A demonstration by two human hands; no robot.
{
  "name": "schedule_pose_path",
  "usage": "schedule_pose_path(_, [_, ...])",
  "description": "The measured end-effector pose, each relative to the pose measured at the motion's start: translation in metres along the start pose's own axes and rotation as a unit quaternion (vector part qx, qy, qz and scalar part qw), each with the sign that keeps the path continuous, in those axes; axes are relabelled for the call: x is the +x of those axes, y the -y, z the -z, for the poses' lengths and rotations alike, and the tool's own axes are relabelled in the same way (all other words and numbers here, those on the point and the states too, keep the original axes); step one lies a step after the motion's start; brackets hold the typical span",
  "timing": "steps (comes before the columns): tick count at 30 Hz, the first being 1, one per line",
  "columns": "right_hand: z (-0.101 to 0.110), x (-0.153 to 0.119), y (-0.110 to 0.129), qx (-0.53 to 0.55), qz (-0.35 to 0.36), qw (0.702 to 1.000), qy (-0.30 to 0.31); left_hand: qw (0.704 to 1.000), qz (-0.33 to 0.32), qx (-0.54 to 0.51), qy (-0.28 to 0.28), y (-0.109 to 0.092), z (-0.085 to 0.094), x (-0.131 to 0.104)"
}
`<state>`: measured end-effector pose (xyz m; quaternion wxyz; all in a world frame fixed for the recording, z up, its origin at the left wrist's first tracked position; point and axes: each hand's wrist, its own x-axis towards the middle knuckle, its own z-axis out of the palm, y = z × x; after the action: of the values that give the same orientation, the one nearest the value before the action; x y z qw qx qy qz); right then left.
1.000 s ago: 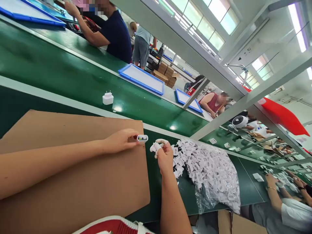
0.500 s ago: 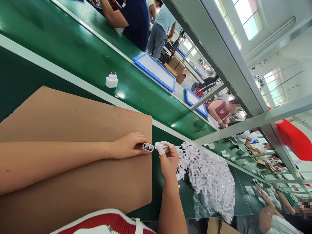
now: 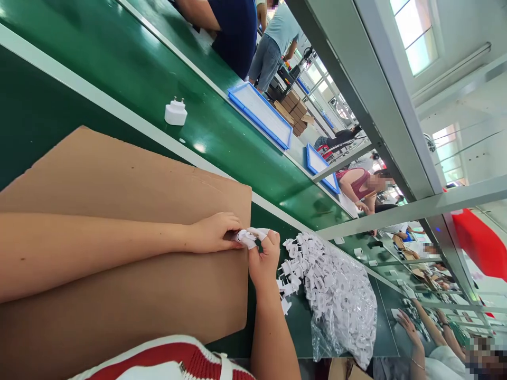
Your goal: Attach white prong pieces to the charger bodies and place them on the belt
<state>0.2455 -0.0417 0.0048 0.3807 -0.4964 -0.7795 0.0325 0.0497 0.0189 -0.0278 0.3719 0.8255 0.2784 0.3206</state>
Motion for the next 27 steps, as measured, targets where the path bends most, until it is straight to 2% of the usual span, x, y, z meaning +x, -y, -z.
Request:
schedule_pose_path(10, [0.004, 0.004, 0.001, -0.152, 0.033, 0.987, 0.047, 1.000, 0.004, -0.007, -0.012, 0.003, -0.001, -0.001])
schedule_pose_path(19, [-0.002, 0.004, -0.004, -0.104, -0.003, 0.994, 0.035, 1.000, 0.011, -0.006, -0.007, 0.000, 0.000, 0.001])
schedule_pose_path(27, [-0.008, 0.002, -0.008, -0.124, -0.035, 0.991, 0.022, 1.000, 0.024, 0.004, -0.006, -0.002, 0.004, 0.004])
